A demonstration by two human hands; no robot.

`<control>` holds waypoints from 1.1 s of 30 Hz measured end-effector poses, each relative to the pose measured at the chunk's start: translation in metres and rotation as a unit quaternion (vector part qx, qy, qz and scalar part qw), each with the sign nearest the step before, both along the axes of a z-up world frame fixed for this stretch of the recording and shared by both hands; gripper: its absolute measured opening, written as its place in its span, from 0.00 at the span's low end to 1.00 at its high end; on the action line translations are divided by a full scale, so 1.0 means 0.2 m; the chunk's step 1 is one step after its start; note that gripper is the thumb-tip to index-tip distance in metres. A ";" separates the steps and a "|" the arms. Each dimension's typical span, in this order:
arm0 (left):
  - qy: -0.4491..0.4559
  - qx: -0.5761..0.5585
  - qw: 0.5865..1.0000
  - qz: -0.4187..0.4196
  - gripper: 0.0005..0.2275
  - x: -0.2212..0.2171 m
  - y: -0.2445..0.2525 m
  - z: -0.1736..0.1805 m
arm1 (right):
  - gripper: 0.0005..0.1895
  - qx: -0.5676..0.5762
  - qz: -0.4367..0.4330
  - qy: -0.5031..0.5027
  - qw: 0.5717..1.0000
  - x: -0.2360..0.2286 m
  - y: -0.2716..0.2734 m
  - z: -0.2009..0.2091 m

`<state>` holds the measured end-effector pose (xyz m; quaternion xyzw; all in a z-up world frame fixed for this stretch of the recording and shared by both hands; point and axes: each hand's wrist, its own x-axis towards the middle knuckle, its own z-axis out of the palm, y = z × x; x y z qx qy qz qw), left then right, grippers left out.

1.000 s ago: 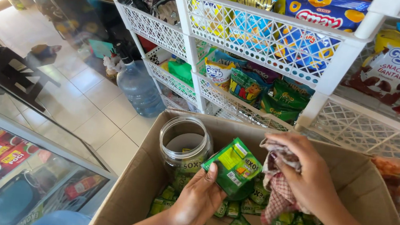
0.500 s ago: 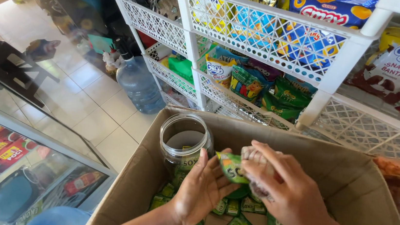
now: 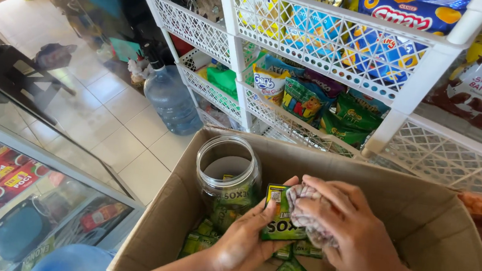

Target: Wiping small candy packets with a cloth and placing them into a jar.

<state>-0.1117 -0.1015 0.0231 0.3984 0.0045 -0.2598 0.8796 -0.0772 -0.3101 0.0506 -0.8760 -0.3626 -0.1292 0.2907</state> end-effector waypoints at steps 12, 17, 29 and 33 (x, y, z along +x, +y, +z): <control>0.024 -0.092 0.995 -0.043 0.27 -0.05 0.00 -0.31 | 0.30 0.012 -0.004 -0.051 0.999 -0.03 0.04 -0.04; -0.006 -0.130 0.990 -0.046 0.27 -0.05 0.00 -0.20 | 0.26 0.008 0.093 -0.148 0.985 -0.15 0.05 -0.16; 0.033 -0.006 0.999 -0.027 0.30 -0.03 -0.02 -0.03 | 0.22 -0.001 0.008 -0.124 0.992 -0.11 0.07 -0.10; -0.043 -0.100 0.994 0.007 0.29 -0.01 -0.01 -0.05 | 0.20 -0.011 0.119 -0.243 0.963 -0.17 0.10 -0.14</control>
